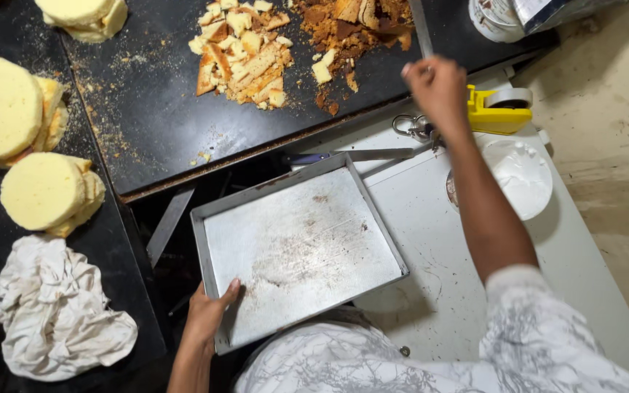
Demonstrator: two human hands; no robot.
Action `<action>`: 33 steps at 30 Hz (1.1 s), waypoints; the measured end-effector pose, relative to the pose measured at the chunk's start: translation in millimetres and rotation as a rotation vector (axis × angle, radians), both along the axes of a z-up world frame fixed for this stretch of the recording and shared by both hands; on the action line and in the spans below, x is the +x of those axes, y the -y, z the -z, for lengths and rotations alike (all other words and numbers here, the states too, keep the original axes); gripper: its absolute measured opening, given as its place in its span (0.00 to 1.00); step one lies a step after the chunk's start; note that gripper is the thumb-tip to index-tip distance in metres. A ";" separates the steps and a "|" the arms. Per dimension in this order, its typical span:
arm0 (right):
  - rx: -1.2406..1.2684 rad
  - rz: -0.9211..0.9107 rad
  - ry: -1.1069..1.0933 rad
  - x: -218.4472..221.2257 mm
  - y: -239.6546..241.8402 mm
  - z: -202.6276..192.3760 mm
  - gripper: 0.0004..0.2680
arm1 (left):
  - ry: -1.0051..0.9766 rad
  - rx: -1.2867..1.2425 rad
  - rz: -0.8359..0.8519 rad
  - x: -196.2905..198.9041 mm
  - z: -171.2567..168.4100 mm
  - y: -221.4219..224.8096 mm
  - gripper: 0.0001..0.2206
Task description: The person cuts small squares of cake with a knife, arranges them on a stack of circular cake bases, and clears cake scraps into a tray by hand and using a knife.
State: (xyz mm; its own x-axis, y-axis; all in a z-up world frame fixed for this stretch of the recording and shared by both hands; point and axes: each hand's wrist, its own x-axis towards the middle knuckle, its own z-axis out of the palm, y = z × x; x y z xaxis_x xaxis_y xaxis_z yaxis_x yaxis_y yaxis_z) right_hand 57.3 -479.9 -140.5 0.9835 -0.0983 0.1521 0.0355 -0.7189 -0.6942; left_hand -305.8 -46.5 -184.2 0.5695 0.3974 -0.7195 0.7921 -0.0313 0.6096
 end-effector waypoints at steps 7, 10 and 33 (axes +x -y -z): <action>-0.304 0.040 0.370 130.1 50.4 92.4 0.14 | 0.129 0.017 0.016 24.4 -11.1 22.0 0.29; -0.340 0.079 0.383 146.6 53.0 107.6 0.15 | 0.086 0.024 0.008 37.1 -11.8 24.7 0.29; -0.380 -0.206 0.301 162.1 -3.4 46.7 0.13 | 0.070 -0.058 -0.031 78.8 10.5 18.7 0.33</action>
State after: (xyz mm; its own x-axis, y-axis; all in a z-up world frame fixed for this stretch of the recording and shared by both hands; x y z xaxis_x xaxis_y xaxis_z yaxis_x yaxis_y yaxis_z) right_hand 219.4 -476.5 -187.3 0.8841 0.2092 0.4179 0.3600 -0.8751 -0.3234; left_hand -226.9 -65.2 -194.7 0.6075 0.3746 -0.7005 0.7472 0.0297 0.6639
